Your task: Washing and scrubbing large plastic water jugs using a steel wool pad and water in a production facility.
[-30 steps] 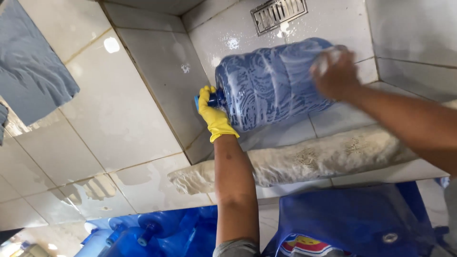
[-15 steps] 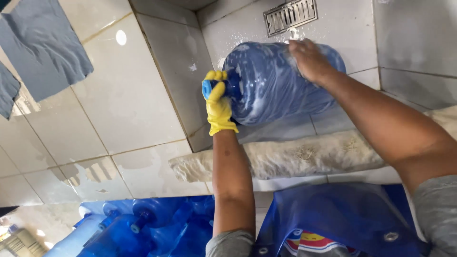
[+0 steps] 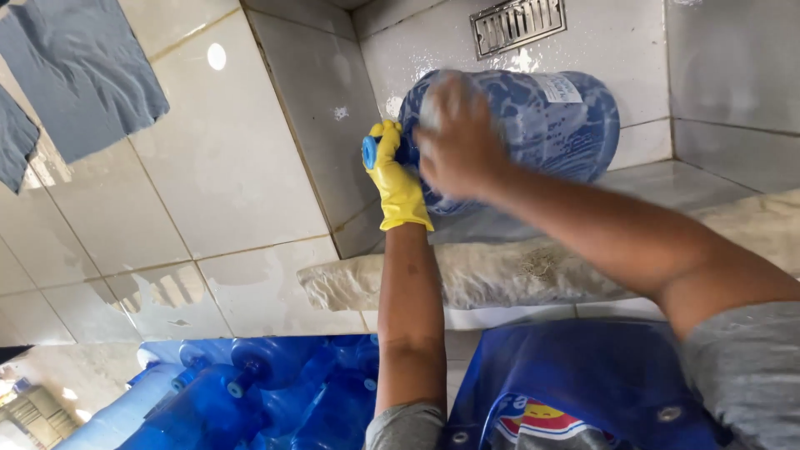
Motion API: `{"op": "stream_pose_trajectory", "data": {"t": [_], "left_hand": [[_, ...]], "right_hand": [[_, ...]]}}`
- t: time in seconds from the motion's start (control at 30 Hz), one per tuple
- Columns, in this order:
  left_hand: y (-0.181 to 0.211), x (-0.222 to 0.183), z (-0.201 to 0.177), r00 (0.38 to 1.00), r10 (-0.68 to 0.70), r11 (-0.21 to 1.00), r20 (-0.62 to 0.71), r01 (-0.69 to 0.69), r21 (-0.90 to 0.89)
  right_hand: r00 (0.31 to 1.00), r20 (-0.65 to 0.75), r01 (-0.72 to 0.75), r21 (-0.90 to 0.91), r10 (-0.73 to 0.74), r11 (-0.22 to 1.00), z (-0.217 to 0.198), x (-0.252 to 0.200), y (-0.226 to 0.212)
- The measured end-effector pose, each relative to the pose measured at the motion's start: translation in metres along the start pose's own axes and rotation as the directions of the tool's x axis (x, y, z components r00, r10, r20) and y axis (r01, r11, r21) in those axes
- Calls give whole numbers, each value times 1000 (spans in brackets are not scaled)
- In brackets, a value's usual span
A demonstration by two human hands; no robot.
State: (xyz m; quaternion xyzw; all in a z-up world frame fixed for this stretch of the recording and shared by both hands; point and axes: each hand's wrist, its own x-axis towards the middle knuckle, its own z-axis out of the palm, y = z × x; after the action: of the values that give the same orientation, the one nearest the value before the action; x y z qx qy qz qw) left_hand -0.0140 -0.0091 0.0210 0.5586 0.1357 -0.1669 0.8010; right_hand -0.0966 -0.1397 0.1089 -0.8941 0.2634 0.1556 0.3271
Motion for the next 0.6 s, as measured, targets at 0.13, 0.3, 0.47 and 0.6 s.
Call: {"op": "stream_pose_trajectory", "data": {"t": [0.13, 0.3, 0.47, 0.6], "left_hand": [[-8, 15, -21, 990, -114, 992, 87, 118, -47], [9, 3, 0, 992, -117, 980, -55, 106, -165], [23, -8, 3, 961, -273, 949, -47, 261, -178], [18, -7, 0, 972, -234, 956, 33, 236, -175]], "right_hand": [[960, -212, 225, 208, -180, 952, -5, 8, 21], [993, 19, -118, 301, 117, 946, 44, -23, 85], [981, 132, -175, 291, 142, 941, 61, -17, 132], [914, 223, -398, 346, 338, 849, 29, 40, 101]]}}
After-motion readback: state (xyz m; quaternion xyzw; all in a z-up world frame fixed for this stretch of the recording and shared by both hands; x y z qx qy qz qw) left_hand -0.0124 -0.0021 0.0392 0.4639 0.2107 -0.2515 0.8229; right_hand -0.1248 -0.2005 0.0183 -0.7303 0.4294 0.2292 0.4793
